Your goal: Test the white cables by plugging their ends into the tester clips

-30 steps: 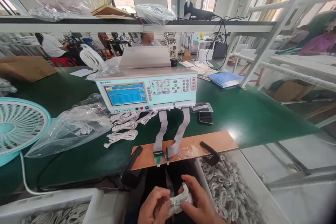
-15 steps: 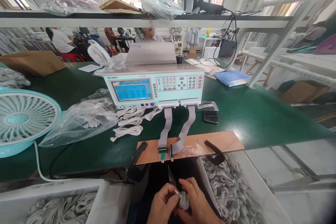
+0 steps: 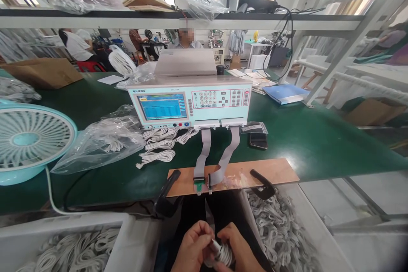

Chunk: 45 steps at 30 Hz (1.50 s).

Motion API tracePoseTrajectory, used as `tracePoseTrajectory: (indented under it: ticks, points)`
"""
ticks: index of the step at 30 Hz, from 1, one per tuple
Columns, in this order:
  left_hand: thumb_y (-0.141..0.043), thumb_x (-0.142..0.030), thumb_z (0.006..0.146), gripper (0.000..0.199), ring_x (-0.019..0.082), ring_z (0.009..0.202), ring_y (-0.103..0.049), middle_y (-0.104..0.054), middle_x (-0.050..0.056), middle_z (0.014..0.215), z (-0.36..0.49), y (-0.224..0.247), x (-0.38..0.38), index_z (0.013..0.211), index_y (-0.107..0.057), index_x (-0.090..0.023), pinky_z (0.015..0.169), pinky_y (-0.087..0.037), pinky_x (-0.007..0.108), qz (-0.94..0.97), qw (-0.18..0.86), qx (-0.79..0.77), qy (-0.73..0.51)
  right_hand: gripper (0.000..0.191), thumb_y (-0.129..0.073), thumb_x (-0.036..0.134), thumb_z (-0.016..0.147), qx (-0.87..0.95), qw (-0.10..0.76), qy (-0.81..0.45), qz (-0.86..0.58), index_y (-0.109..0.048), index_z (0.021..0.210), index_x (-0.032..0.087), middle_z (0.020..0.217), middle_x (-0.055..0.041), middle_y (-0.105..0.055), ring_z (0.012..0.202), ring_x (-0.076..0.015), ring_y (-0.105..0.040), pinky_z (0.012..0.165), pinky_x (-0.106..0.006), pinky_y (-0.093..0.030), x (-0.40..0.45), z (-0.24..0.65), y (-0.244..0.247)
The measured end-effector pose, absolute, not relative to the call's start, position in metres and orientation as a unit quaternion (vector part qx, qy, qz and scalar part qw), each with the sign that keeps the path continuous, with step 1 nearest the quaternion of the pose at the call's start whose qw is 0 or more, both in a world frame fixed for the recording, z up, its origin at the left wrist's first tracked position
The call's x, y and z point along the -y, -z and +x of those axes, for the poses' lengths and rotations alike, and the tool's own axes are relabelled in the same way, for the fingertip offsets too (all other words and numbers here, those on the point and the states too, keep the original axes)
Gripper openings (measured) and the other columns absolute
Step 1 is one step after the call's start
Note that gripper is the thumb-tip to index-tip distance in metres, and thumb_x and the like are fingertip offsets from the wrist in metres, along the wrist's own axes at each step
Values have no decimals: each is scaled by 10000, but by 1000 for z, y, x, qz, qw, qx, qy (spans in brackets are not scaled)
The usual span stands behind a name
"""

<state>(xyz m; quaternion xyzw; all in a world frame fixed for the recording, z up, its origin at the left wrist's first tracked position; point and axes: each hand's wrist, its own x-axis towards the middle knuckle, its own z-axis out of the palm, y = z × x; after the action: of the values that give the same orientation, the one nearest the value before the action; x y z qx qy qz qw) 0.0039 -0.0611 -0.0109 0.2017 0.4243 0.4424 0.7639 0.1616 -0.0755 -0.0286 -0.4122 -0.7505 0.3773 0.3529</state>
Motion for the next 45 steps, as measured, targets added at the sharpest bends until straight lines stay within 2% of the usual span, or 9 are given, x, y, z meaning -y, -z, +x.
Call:
tracePoseTrajectory:
  ticks: [6,15,19,24,30,33,37,41,45]
  points:
    - [-568,-492,720,370,9,278,-315,-459,-65,428,4,23,64,615,-495,-145,258,-183,115,369,696,-533,-307,537,-536,19,571,794,334,-294,-415,-362,1043,205,896,-43,-446,774,-199,-478,648,-307,-457,75,157,36]
    - [-535,-378,753,252,91,440,-520,-526,-24,537,6,12,62,713,-576,-134,271,-337,112,416,688,-521,-286,512,-517,5,591,819,311,-254,-411,-381,1053,180,913,-70,-472,788,-214,-472,663,-329,-458,73,163,37]
    - [-506,-406,769,300,69,390,-463,-490,-37,510,8,12,62,670,-573,-131,295,-348,134,431,671,-523,-301,376,-526,47,703,825,317,-239,-402,-381,1022,185,868,-62,-487,751,-197,-472,634,-305,-448,71,160,30]
    - [-514,-408,742,293,93,365,-460,-508,-21,508,4,24,62,638,-562,-138,324,-368,193,454,637,-554,-283,343,-555,69,685,790,338,-292,-419,-392,954,205,859,-34,-472,746,-183,-462,633,-289,-421,67,161,27]
    - [-376,-354,844,263,133,609,-477,-472,-7,669,8,11,65,685,-513,-195,565,-395,234,546,469,-513,-469,158,-491,252,805,680,349,-498,-411,-466,958,222,821,-1,-460,726,-164,-459,661,-278,-416,68,164,3]
    - [-373,-351,854,243,136,624,-449,-448,-18,671,13,5,63,711,-501,-201,609,-372,240,493,471,-530,-505,200,-362,235,891,704,356,-488,-374,-528,1003,223,851,-28,-495,748,-165,-500,689,-284,-427,65,160,-4]
    - [-418,-374,832,253,139,638,-433,-434,-23,650,17,8,57,681,-513,-195,617,-354,235,444,497,-547,-507,242,-416,173,870,767,309,-447,-342,-559,1062,211,886,-54,-539,778,-165,-539,694,-256,-444,50,157,-9]
    - [-448,-426,803,316,144,628,-455,-454,-16,628,18,11,48,610,-518,-186,611,-361,233,455,494,-548,-497,196,-450,115,817,819,236,-421,-310,-593,899,221,762,-11,-559,683,-156,-528,632,-235,-430,31,158,-20]
    - [-478,-464,779,319,133,587,-457,-496,-23,604,18,10,39,641,-543,-185,567,-364,214,423,503,-564,-500,189,-423,206,875,753,323,-440,-366,-542,728,204,733,-1,-515,682,-151,-492,635,-244,-408,20,153,-21]
